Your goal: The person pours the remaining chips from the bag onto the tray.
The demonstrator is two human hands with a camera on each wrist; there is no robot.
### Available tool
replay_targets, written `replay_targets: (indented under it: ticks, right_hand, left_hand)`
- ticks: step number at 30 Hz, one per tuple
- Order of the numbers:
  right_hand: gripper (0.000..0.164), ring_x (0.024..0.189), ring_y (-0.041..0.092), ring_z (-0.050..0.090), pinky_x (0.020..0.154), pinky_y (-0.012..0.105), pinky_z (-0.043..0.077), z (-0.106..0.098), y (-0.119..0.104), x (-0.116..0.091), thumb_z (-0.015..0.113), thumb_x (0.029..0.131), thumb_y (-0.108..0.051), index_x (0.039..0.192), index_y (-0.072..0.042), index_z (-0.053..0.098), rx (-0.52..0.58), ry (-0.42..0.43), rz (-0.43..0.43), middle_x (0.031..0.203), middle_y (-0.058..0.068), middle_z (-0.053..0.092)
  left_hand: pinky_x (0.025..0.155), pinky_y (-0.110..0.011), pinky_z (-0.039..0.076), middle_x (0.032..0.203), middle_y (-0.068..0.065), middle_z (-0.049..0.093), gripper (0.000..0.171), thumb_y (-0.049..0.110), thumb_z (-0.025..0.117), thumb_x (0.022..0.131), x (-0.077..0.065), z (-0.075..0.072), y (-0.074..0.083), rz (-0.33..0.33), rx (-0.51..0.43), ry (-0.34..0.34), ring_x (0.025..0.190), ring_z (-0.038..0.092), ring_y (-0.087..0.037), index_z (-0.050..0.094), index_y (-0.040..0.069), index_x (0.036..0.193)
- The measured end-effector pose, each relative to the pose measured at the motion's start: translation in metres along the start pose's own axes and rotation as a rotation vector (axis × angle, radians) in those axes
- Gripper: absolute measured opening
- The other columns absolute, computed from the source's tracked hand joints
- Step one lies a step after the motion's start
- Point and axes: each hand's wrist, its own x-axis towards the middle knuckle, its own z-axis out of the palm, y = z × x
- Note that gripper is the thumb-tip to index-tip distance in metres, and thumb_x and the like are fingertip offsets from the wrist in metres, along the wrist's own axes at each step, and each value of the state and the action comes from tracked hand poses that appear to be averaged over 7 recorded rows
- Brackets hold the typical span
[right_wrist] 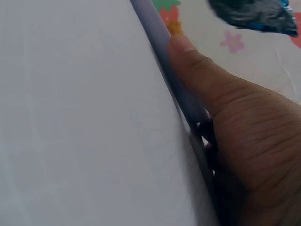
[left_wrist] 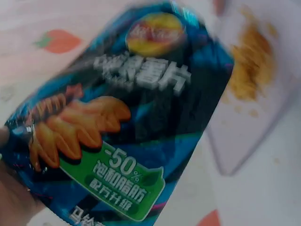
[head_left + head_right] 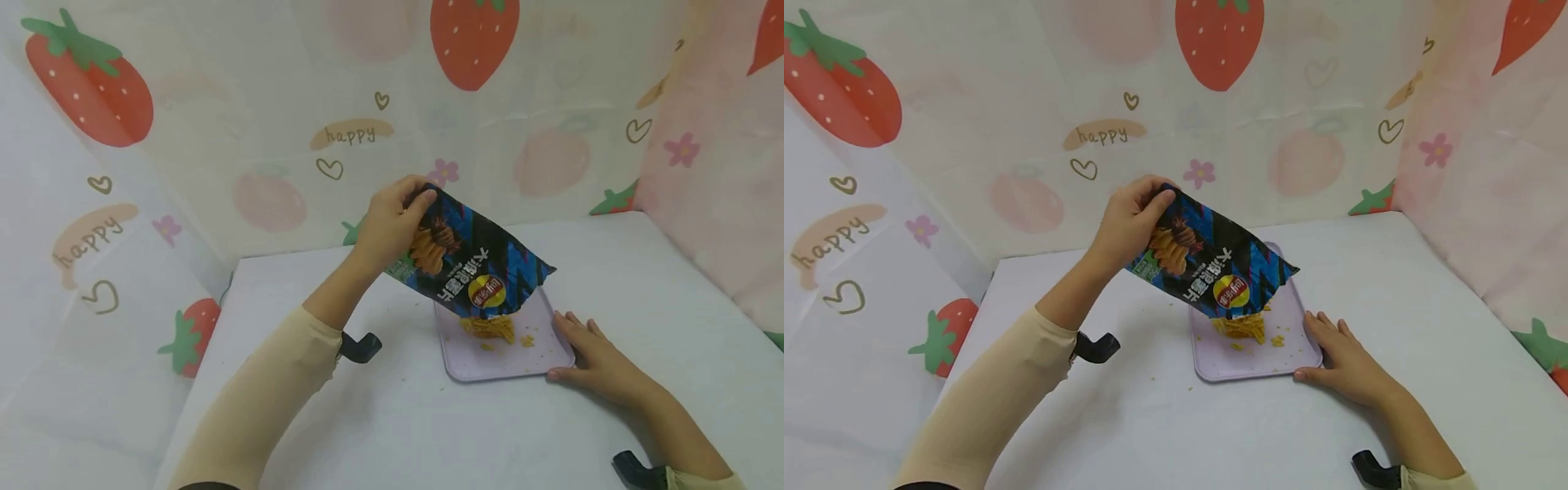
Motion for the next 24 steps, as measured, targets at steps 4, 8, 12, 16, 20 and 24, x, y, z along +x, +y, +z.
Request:
replay_targets:
  ticks: [4,8,12,16,20,24]
  right_hand:
    - [0.107,0.156,0.043,0.012,0.127,0.043,-0.010,-0.001,0.000,-0.002,0.080,0.084,-0.054,0.163,-0.007,0.024,0.008,-0.009,0.030,0.168,0.019,0.023]
    - [0.109,0.157,0.043,0.009,0.126,0.047,-0.010,-0.003,0.000,-0.001,0.079,0.083,-0.056,0.163,-0.009,0.022,0.023,-0.025,0.054,0.169,0.018,0.020]
    - [0.109,0.156,0.044,0.012,0.127,0.044,-0.011,-0.003,0.001,-0.001,0.080,0.083,-0.055,0.162,-0.006,0.024,0.005,-0.013,0.029,0.167,0.020,0.023]
    - [0.110,0.156,0.044,0.012,0.126,0.045,-0.011,-0.002,0.002,0.000,0.079,0.083,-0.056,0.163,-0.007,0.023,-0.001,-0.014,0.034,0.167,0.020,0.022]
    - [0.111,0.156,0.043,0.009,0.126,0.047,-0.011,-0.001,0.002,0.002,0.078,0.082,-0.059,0.163,-0.009,0.022,-0.001,-0.023,0.058,0.169,0.018,0.020]
    - [0.111,0.156,0.044,0.009,0.126,0.048,-0.012,-0.001,0.002,0.003,0.078,0.082,-0.059,0.163,-0.008,0.022,0.003,-0.027,0.058,0.168,0.020,0.020]
  left_hand:
    - [0.078,-0.026,0.053,0.105,-0.002,0.072,0.022,0.027,0.058,0.106,0.000,0.003,0.000,0.003,-0.019,-0.010,0.085,0.063,-0.011,0.070,0.011,0.114]
    - [0.075,-0.027,0.053,0.100,-0.006,0.071,0.021,0.023,0.058,0.106,0.002,-0.002,0.000,-0.037,-0.088,0.009,0.084,0.064,-0.014,0.069,0.007,0.112]
    - [0.076,-0.026,0.054,0.098,-0.007,0.070,0.021,0.024,0.057,0.107,0.002,-0.005,-0.003,-0.103,-0.116,0.014,0.084,0.064,-0.016,0.068,0.007,0.112]
    - [0.075,-0.026,0.053,0.097,-0.009,0.068,0.022,0.021,0.055,0.107,-0.001,-0.007,-0.007,-0.180,-0.204,0.080,0.085,0.063,-0.016,0.066,0.002,0.113]
    - [0.077,-0.027,0.056,0.101,-0.010,0.065,0.024,0.022,0.050,0.109,-0.006,-0.010,-0.013,-0.306,-0.343,0.118,0.089,0.065,-0.019,0.062,0.002,0.117]
    - [0.077,-0.029,0.057,0.102,-0.008,0.064,0.025,0.027,0.049,0.110,-0.013,-0.014,-0.018,-0.448,-0.372,0.150,0.090,0.067,-0.020,0.060,0.007,0.119]
